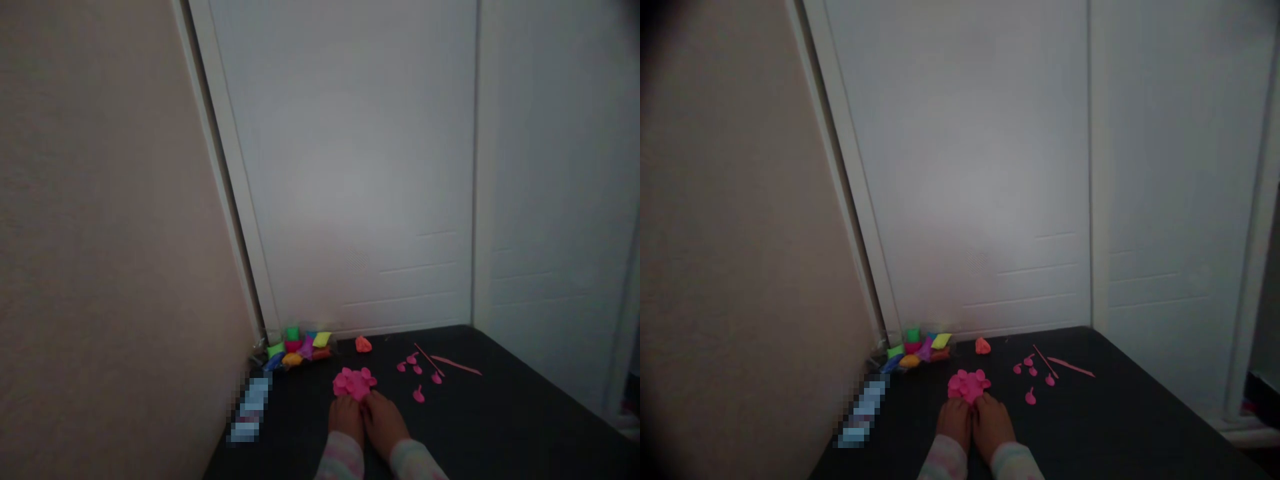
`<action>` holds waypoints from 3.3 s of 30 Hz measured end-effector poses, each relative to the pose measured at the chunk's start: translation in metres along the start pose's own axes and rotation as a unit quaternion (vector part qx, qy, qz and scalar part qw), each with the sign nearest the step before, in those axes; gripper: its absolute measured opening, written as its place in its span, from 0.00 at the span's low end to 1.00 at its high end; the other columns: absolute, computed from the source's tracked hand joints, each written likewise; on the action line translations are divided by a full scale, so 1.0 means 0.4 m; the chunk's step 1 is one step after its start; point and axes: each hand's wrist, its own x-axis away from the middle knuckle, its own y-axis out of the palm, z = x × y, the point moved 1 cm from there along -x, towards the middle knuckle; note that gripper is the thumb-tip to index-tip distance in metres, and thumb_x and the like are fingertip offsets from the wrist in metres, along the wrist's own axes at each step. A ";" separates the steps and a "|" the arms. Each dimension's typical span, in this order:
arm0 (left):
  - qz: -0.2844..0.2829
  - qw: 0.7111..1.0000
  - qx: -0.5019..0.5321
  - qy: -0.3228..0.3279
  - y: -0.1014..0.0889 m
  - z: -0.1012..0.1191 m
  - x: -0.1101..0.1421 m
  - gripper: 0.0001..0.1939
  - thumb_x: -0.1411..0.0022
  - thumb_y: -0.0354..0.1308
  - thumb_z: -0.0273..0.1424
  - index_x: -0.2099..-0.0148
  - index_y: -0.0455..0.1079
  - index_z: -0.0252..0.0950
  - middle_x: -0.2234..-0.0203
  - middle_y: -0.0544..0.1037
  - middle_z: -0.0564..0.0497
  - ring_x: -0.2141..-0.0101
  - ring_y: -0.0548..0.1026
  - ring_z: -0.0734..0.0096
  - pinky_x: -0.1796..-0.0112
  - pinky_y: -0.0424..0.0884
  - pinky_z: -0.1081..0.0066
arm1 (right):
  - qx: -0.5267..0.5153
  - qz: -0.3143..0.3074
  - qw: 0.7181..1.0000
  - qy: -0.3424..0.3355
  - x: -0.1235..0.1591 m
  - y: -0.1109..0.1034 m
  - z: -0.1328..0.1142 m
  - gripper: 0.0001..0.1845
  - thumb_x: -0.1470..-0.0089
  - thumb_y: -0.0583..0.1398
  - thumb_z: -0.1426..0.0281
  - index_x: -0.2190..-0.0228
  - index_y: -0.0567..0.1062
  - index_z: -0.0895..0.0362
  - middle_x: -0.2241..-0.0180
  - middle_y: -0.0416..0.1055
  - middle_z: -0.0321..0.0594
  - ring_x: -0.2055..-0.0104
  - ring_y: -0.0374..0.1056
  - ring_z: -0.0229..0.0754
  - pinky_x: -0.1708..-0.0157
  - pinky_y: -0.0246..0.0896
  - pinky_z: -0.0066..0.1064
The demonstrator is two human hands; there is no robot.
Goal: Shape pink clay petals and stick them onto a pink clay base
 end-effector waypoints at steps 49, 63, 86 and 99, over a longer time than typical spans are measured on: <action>0.063 0.991 0.014 0.114 0.074 -0.039 0.056 0.20 0.46 0.40 0.29 0.51 0.57 0.33 0.54 0.63 0.49 0.52 0.57 0.70 0.50 0.50 0.65 | 0.074 -0.082 0.990 -0.091 0.036 0.004 0.027 0.17 0.54 0.48 0.73 0.60 0.65 0.55 0.56 0.63 0.40 0.52 0.51 0.42 0.55 0.34 0.39; 0.034 0.994 0.048 0.090 0.048 -0.038 0.062 0.20 0.47 0.40 0.31 0.51 0.56 0.35 0.53 0.62 0.49 0.51 0.56 0.70 0.50 0.48 0.64 | 0.066 -0.038 0.992 -0.098 0.059 0.003 0.037 0.20 0.53 0.45 0.73 0.56 0.60 0.56 0.53 0.59 0.41 0.51 0.51 0.40 0.52 0.31 0.37; 0.051 0.996 0.030 0.070 0.030 -0.034 0.061 0.17 0.48 0.42 0.33 0.57 0.61 0.35 0.61 0.65 0.48 0.58 0.57 0.66 0.57 0.54 0.66 | 0.101 -0.035 0.992 -0.066 0.054 0.000 0.031 0.17 0.53 0.46 0.71 0.60 0.64 0.55 0.55 0.61 0.40 0.53 0.52 0.42 0.54 0.35 0.37; 0.059 0.996 0.040 0.062 0.031 -0.035 0.061 0.15 0.49 0.42 0.33 0.59 0.61 0.35 0.62 0.65 0.48 0.58 0.58 0.65 0.57 0.54 0.66 | 0.091 -0.039 0.993 -0.058 0.054 -0.004 0.032 0.17 0.53 0.47 0.70 0.60 0.64 0.55 0.56 0.61 0.41 0.54 0.52 0.42 0.55 0.39 0.36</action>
